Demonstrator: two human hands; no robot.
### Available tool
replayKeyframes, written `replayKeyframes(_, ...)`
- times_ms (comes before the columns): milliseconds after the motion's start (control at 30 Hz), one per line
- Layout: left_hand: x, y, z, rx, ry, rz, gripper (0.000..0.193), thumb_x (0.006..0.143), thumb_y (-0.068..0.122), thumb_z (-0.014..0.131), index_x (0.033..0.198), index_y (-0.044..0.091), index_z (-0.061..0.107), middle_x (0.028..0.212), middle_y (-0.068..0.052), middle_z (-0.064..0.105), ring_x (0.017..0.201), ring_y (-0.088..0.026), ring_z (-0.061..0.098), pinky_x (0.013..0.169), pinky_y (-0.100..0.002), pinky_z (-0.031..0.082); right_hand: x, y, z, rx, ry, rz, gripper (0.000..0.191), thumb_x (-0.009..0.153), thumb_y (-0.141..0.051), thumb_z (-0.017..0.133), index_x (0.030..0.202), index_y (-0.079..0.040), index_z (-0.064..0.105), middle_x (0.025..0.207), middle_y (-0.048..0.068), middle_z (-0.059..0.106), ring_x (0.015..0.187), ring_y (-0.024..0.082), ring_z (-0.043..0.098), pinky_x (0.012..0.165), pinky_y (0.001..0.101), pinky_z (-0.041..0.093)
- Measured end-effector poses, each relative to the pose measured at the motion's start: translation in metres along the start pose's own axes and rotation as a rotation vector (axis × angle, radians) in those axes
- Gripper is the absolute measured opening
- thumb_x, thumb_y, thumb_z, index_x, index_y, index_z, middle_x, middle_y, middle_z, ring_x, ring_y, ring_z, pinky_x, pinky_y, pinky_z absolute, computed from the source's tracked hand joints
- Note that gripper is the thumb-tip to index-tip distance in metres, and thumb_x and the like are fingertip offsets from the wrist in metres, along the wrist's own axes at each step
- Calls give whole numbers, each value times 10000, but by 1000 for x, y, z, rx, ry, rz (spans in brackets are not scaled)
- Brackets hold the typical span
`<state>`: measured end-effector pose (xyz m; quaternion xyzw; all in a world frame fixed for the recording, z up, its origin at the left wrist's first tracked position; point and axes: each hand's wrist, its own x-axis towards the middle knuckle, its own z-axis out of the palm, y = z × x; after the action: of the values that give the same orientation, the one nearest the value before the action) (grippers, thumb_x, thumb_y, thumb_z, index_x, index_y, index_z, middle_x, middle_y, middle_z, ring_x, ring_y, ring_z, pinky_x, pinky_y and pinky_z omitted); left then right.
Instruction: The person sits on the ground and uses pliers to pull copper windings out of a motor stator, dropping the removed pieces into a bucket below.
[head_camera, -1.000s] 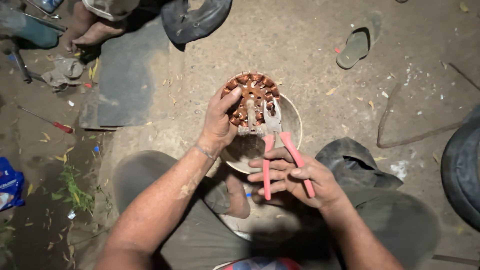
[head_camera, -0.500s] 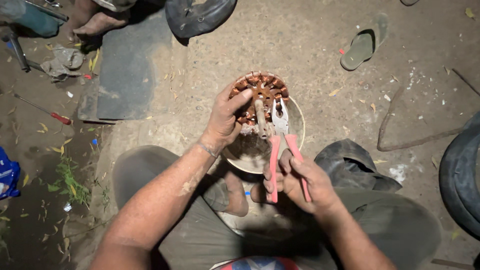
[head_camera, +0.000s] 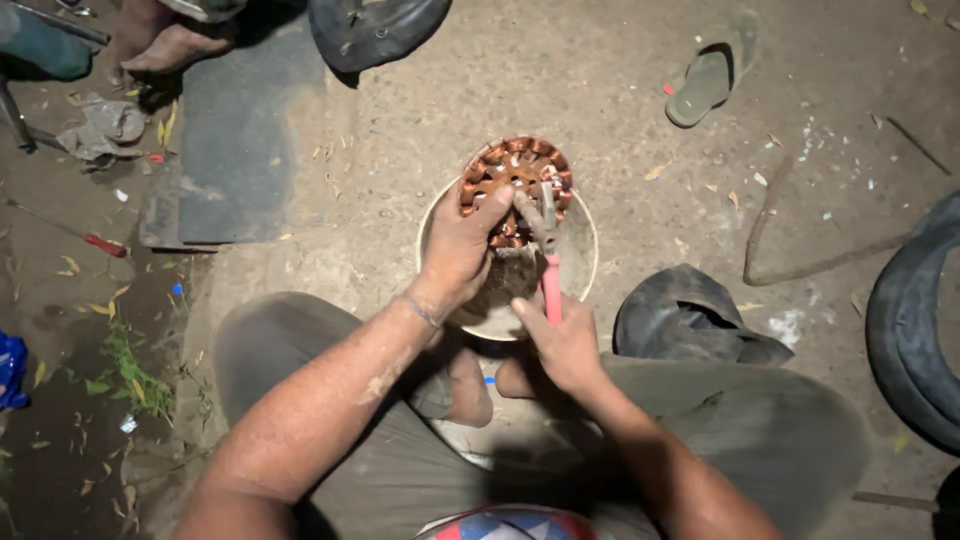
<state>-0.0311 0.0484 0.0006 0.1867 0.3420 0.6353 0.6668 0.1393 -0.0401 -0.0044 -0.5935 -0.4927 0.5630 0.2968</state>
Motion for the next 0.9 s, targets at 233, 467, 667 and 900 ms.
replayKeyframes(233,-15,-13,3,344,184,117,402,967,103,699,1340,-15,606,1174,-70,717,1028,-130,677,914,-294,572,7,5,9,-477,255,-337,272,895,-241,740,901,29,704,852,246,669,758,424,684,694,475,533)
replayKeyframes(467,-7,21,3,46,83,11,460,936,51,705,1373,-29,587,1173,-102,707,1020,-183,688,910,-362,594,8,-14,-15,-91,-85,-1,326,948,-222,718,1130,46,761,928,255,740,784,368,723,725,405,551)
replayKeyframes(667,-1,32,-1,61,-59,9,450,976,97,685,1393,-43,587,1241,-122,703,1093,-190,690,964,-339,577,2,-46,-45,602,-511,200,581,910,-211,646,1414,39,501,1371,227,642,1176,327,706,978,444,588)
replayKeyframes(900,17,50,-17,194,-235,-14,414,974,127,712,1338,-55,635,1206,-105,722,1070,-177,690,964,-331,573,-1,-58,-64,1045,-803,286,404,1061,-279,583,1255,76,591,1273,356,609,1074,449,685,917,569,582)
